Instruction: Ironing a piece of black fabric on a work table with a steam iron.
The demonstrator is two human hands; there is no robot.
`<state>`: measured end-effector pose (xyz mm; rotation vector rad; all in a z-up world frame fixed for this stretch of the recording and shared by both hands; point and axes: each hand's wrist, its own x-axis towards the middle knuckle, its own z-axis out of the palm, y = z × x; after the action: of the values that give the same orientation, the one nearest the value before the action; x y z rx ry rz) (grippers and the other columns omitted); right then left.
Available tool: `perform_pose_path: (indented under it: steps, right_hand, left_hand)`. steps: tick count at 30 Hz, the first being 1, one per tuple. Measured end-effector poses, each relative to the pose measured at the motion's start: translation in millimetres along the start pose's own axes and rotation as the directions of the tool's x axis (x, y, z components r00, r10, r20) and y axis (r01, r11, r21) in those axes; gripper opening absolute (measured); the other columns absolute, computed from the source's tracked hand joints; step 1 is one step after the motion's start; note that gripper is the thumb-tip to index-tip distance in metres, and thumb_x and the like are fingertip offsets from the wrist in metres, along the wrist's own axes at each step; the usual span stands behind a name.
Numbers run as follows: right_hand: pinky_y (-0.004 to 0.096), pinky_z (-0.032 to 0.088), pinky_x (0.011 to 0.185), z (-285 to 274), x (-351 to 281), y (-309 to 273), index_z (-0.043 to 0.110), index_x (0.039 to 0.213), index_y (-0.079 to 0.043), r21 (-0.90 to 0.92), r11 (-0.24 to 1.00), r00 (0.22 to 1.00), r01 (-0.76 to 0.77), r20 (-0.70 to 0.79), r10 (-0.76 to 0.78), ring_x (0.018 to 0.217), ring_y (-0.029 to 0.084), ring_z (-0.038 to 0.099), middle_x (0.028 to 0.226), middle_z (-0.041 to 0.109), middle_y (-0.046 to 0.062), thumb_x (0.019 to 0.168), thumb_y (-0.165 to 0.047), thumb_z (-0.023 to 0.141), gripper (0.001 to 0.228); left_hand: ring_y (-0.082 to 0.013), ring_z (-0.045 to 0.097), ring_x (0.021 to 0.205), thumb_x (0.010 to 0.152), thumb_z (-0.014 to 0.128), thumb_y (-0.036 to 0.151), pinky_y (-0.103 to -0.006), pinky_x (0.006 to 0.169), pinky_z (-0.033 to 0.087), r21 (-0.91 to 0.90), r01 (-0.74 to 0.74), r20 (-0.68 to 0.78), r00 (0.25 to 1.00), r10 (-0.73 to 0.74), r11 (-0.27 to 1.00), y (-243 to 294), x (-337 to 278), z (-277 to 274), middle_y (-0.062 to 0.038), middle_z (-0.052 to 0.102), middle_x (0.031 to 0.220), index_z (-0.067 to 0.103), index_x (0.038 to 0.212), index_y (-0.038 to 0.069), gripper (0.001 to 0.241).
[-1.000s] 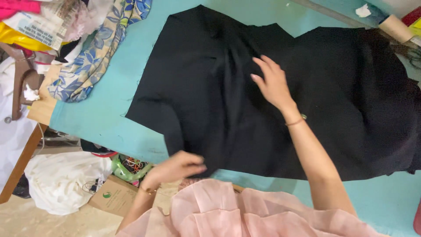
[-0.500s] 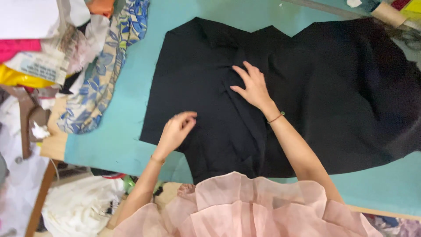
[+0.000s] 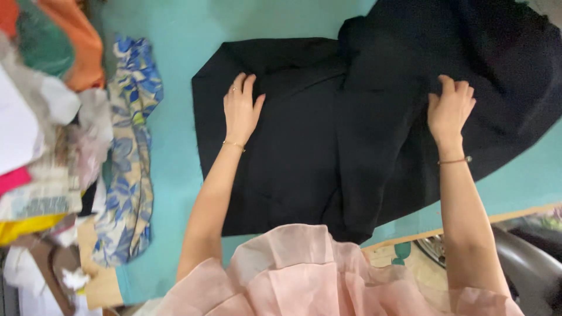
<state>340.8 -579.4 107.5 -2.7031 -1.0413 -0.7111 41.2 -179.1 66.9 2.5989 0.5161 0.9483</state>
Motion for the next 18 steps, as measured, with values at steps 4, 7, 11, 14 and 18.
perform_pose_path:
  steps: [4,7,11,14,18]
  right_hand:
    - [0.05,0.045,0.094,-24,-19,-37,0.072,0.121,-0.009,0.119,0.993,0.997,-0.002,0.071,-0.007,0.115,0.037,0.057,0.122,0.064,0.016,0.095,-0.015,0.078,0.028]
    - [0.048,0.047,0.096,-21,-4,-81,0.073,0.118,-0.011,0.249,0.962,0.982,0.107,0.126,-0.142,0.117,0.034,0.061,0.121,0.068,0.013,0.095,-0.016,0.076,0.025]
    - [0.044,0.05,0.097,0,20,-127,0.073,0.117,-0.007,0.515,0.835,0.951,0.193,0.112,-0.289,0.114,0.033,0.064,0.12,0.071,0.012,0.094,-0.016,0.076,0.025]
    - [0.046,0.05,0.089,13,35,-145,0.074,0.114,-0.005,0.48,0.867,0.934,0.138,0.229,-0.275,0.104,0.035,0.066,0.107,0.071,0.013,0.087,-0.015,0.079,0.029]
    - [0.043,0.054,0.084,36,28,-132,0.073,0.105,-0.003,0.502,0.862,0.872,-0.065,0.449,-0.196,0.095,0.033,0.068,0.101,0.069,0.013,0.084,-0.017,0.081,0.027]
  left_hand:
    - [-0.0385,0.053,0.124,0.085,0.08,0.03,-0.0507,0.096,0.043,0.062,0.051,-0.076,0.996,-0.046,0.997,6,34,37,-0.022,0.054,0.139,0.056,0.136,0.005,0.062]
    - [-0.0368,0.052,0.12,0.082,0.081,0.033,-0.0505,0.093,0.039,0.139,0.115,-0.093,0.99,-0.102,0.984,-5,52,55,-0.02,0.057,0.133,0.063,0.129,0.003,0.059]
    - [-0.0302,0.057,0.118,0.097,0.073,0.018,-0.047,0.095,0.041,0.228,0.165,-0.031,0.986,-0.162,0.96,-27,61,61,-0.007,0.066,0.121,0.072,0.108,0.011,0.013]
    - [-0.0292,0.063,0.112,0.102,0.068,0.015,-0.045,0.093,0.046,0.029,0.173,-0.1,0.98,-0.17,0.984,-41,71,61,-0.006,0.07,0.112,0.071,0.103,0.01,0.006]
    - [-0.0264,0.07,0.088,0.109,0.048,0.022,-0.0393,0.081,0.052,-0.55,0.504,0.163,0.847,-0.506,0.666,-29,73,44,-0.011,0.069,0.099,0.061,0.116,0.003,0.024]
